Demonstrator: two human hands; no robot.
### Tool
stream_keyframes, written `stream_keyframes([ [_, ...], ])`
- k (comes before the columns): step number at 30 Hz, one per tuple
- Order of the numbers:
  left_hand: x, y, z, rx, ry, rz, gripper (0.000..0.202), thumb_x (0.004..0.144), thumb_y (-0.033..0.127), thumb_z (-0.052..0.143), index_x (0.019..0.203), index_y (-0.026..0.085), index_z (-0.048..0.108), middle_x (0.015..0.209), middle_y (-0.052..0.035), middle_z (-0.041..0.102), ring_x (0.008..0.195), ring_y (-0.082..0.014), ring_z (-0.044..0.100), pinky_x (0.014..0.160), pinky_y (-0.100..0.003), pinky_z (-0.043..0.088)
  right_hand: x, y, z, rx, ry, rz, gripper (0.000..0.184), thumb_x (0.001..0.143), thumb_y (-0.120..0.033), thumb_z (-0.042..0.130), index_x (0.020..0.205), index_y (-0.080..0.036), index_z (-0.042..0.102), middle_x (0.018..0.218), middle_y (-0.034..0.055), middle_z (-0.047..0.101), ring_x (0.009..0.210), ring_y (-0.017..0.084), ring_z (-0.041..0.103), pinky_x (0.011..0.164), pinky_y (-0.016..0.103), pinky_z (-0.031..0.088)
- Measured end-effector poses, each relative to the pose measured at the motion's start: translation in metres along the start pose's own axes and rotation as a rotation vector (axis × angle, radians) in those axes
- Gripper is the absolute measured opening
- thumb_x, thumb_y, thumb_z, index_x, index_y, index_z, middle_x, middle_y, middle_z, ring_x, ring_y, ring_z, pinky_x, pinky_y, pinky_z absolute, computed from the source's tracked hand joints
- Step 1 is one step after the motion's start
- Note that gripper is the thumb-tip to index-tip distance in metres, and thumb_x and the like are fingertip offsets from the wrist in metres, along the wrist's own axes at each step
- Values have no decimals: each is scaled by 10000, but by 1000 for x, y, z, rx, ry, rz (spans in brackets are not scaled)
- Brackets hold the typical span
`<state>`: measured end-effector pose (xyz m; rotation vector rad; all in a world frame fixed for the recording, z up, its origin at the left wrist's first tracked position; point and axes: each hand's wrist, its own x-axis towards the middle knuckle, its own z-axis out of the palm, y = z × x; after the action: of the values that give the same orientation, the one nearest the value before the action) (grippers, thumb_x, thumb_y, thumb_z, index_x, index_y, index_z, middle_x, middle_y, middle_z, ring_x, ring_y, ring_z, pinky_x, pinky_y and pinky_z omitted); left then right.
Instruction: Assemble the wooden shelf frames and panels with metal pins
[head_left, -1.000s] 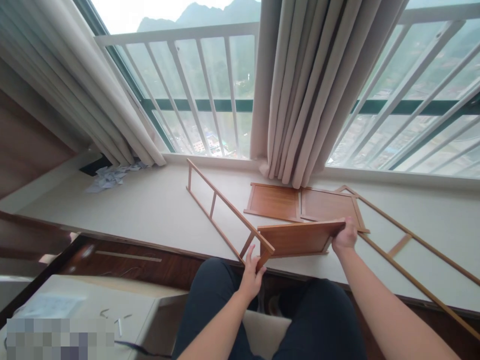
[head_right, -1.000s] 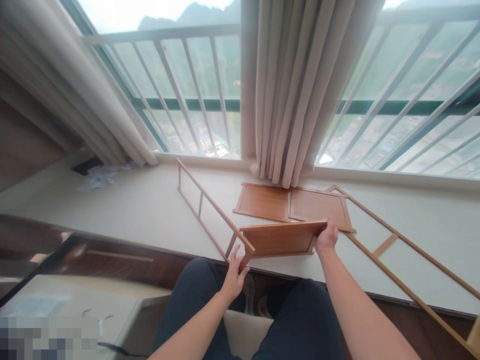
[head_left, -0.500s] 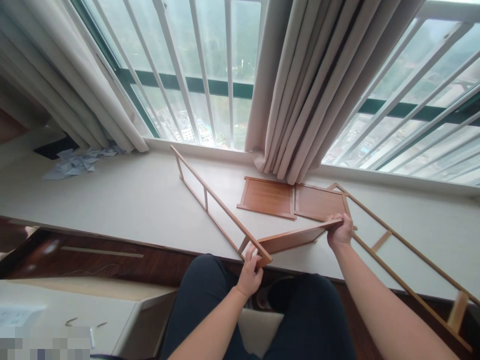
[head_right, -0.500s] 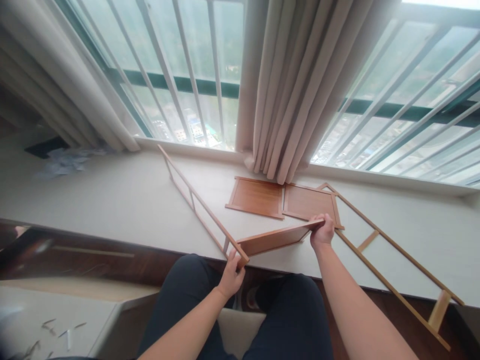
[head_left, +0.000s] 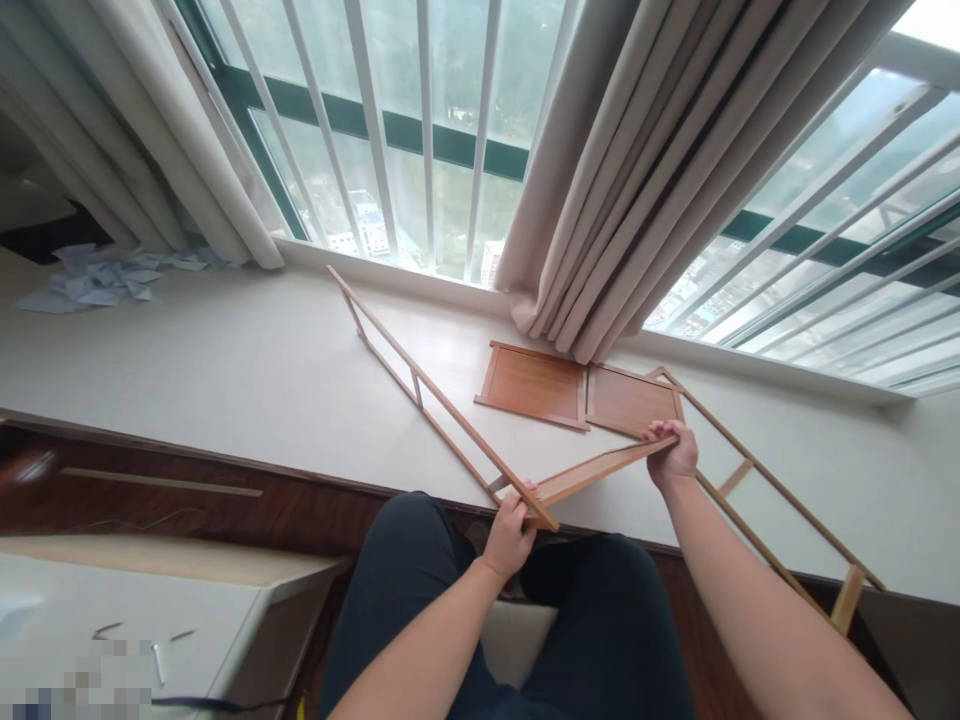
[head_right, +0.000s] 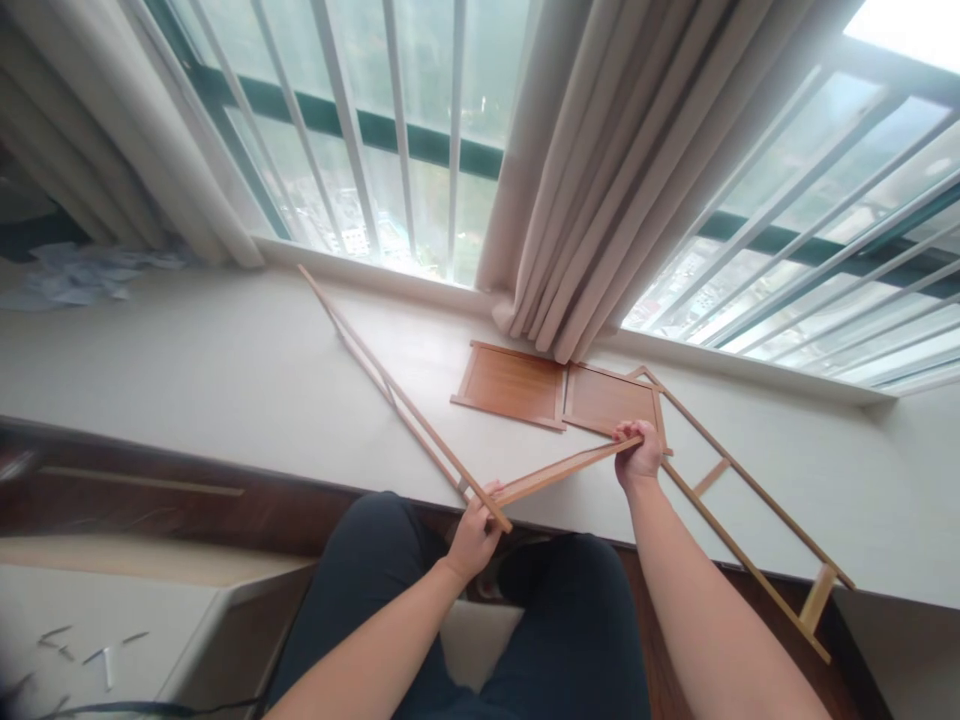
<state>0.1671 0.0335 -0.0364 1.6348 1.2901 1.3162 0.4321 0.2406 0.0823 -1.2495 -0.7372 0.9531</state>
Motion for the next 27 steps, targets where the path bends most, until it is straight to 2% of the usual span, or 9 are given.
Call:
stream_keyframes([
  [3,-1,-3,2,5,7,-12,491,870,40,516,1331,188,602,1443,-149,574,1415,-286,513,1222,-560,421,-4,-5,6,-211,94,14,336,727,-510,610,875,-227,503,835,3,642,834,192,623,712,320,501],
  [6,-2,-5,4,12,9,-29,491,858,41,520,1321,178,612,1422,-156,573,1398,-295,521,1210,-560,432,-18,-19,9,-655,152,-234,466,747,-569,644,1043,-223,545,1144,96,668,1107,280,600,989,490,462],
  [8,-2,-7,5,8,7,-38,512,838,29,516,1319,174,616,1408,-154,573,1390,-294,524,1208,-555,433,-40,-34,16,-890,54,-513,537,768,-582,667,1154,-218,585,1354,154,603,1314,345,498,1143,580,313],
  [10,-1,-9,6,1,4,-42,538,817,17,512,1323,169,617,1400,-151,573,1389,-293,522,1211,-548,429,-73,-50,30,-955,-221,-730,525,850,-566,642,1258,-238,601,1475,148,545,1438,348,405,1210,592,200],
  [13,-1,-12,9,-5,20,-40,590,801,6,504,1360,171,597,1419,-151,564,1400,-298,509,1215,-554,420,-130,-67,62,-1095,-835,-810,417,950,-502,600,1288,-261,635,1343,112,665,1351,306,523,1241,569,131],
  [15,-1,-14,12,-12,42,-22,628,797,4,503,1397,178,572,1439,-152,557,1409,-305,502,1210,-567,420,-163,-72,86,-1219,-1106,-758,366,987,-479,577,1266,-255,657,1191,87,731,1196,273,614,1236,555,141],
  [20,-2,-16,13,-33,82,18,586,832,25,510,1396,174,576,1420,-162,578,1375,-311,530,1179,-573,448,-204,-70,123,-1489,-1227,-756,278,941,-482,652,873,-213,667,903,74,709,939,262,610,1035,456,362],
  [23,-1,-16,9,23,103,11,562,818,24,511,1353,169,605,1378,-161,589,1349,-308,545,1156,-556,470,-209,-67,129,-1527,-1195,-754,213,965,-358,614,814,-208,627,894,68,686,924,247,585,931,405,369],
  [27,1,-17,4,135,136,8,527,806,54,550,1311,180,636,1337,-155,613,1326,-333,550,1126,-582,472,-211,-64,131,-1506,-1167,-708,200,979,-282,571,801,-198,609,889,58,673,933,233,568,922,399,363],
])
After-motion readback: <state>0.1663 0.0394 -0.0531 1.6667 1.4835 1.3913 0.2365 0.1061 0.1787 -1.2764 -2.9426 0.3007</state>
